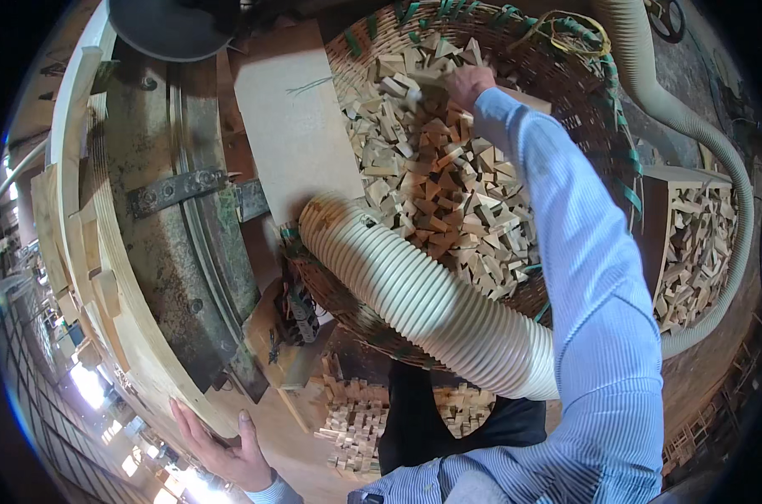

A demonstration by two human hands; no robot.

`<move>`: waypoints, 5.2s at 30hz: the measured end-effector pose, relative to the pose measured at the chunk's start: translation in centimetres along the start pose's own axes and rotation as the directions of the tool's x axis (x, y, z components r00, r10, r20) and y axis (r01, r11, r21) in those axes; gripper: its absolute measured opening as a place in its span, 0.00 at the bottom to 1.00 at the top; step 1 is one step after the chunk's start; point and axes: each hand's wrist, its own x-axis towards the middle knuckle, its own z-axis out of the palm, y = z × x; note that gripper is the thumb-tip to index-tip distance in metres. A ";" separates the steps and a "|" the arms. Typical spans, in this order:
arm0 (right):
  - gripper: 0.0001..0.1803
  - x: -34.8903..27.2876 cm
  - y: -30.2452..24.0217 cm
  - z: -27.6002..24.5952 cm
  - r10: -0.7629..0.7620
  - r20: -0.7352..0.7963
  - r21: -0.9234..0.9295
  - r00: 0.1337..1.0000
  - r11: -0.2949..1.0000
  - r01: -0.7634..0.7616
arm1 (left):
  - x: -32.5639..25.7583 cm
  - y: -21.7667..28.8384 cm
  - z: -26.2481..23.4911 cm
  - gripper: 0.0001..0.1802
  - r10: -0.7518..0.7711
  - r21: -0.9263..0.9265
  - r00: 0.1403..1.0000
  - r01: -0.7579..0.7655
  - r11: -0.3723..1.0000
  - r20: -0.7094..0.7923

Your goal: The person puts on eyeglasses, gathers wooden blocks from a floor stack onto a worktable, and sands the wooden pieces one by one against a woodworking machine using a wooden guide.

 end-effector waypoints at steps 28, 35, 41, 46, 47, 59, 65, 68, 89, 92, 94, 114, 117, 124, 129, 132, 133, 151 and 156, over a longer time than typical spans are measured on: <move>0.19 -2.8 0.5 1.8 0.106 -0.032 -0.323 0.994 0.940 -0.111 | 0.2 -0.2 0.1 0.44 0.041 0.023 0.999 -0.041 0.999 0.000; 0.13 -16.0 8.7 3.2 0.158 0.175 -0.428 0.972 0.901 -0.069 | 0.4 -0.2 -0.7 0.42 0.072 0.065 0.997 -0.071 0.995 -0.003; 0.20 -20.7 13.1 -0.8 -0.311 0.127 -0.363 0.942 0.869 0.335 | 0.5 -0.3 -0.8 0.44 0.098 0.001 0.995 -0.098 0.995 -0.019; 0.30 -12.4 5.8 -2.5 -0.370 -0.068 -0.136 0.927 0.923 0.359 | 0.7 -0.1 -0.7 0.43 0.095 0.051 0.995 -0.093 0.994 -0.023; 0.30 -9.9 3.0 -2.0 -0.267 -0.028 -0.140 0.963 0.955 0.261 | 0.7 0.0 -0.7 0.43 0.122 0.087 0.992 -0.119 0.989 -0.027; 0.22 -13.6 2.0 13.9 -0.686 -0.314 -0.320 0.657 0.728 0.607 | 0.6 0.5 -0.5 0.44 0.069 0.058 0.997 -0.067 0.996 -0.024; 0.22 -28.1 3.3 13.7 -0.764 -0.385 -0.405 0.518 0.644 0.649 | 0.8 0.9 -0.7 0.41 0.088 0.055 0.995 -0.085 0.995 -0.046; 0.14 -29.6 3.6 8.7 -0.803 -0.148 -0.059 0.577 0.590 0.806 | 0.6 0.8 -0.7 0.42 0.070 0.094 0.997 -0.066 0.993 -0.037; 0.18 -10.9 -7.2 11.1 -0.617 -0.024 0.343 0.787 0.734 0.586 | 0.2 0.3 -0.3 0.47 0.060 0.074 0.998 -0.061 0.995 0.019; 0.19 -15.3 -6.1 12.8 -0.663 0.182 0.281 0.727 0.743 0.607 | 0.4 0.5 -0.4 0.48 0.061 0.054 0.998 -0.062 0.997 0.020; 0.29 -18.6 -5.7 13.1 -0.674 0.284 0.190 0.682 0.737 0.649 | 0.5 0.5 -0.4 0.48 0.061 0.055 0.998 -0.063 0.997 0.024; 0.21 -5.4 -7.1 8.9 -0.390 -0.037 0.281 0.920 0.879 0.384 | 0.0 -0.3 0.4 0.47 0.004 -0.013 1.000 -0.004 1.000 -0.006; 0.22 -8.2 -6.7 9.8 -0.490 0.062 0.318 0.870 0.836 0.448 | 0.0 0.0 0.2 0.47 0.026 -0.029 1.000 -0.027 0.999 -0.012; 0.14 -17.9 -5.9 12.8 -0.706 0.053 0.194 0.706 0.701 0.687 | 0.4 0.4 -0.5 0.49 0.081 0.059 0.996 -0.083 0.995 0.027; 0.16 -23.3 -1.8 9.3 -0.713 0.160 0.237 0.683 0.699 0.675 | 0.3 0.1 -0.4 0.49 0.068 0.024 0.997 -0.068 0.997 0.024; 0.28 -22.5 0.6 6.5 -0.676 0.281 0.210 0.681 0.736 0.644 | 0.3 0.0 -0.3 0.49 0.032 -0.009 0.999 -0.032 0.999 0.025; 0.33 -21.4 1.1 5.9 -0.568 0.374 0.251 0.734 0.823 0.509 | 0.2 0.0 -0.3 0.47 0.039 0.005 0.999 -0.039 0.999 0.023; 0.29 -1.1 -11.1 8.3 -0.449 -0.181 0.426 0.875 0.766 0.481 | -0.1 -0.4 0.2 0.50 0.011 0.028 1.000 -0.011 1.000 0.005; 0.23 -9.6 -11.7 9.1 -0.679 0.002 0.543 0.734 0.617 0.569 | 0.1 -0.1 0.2 0.49 0.008 -0.029 1.000 -0.008 1.000 -0.001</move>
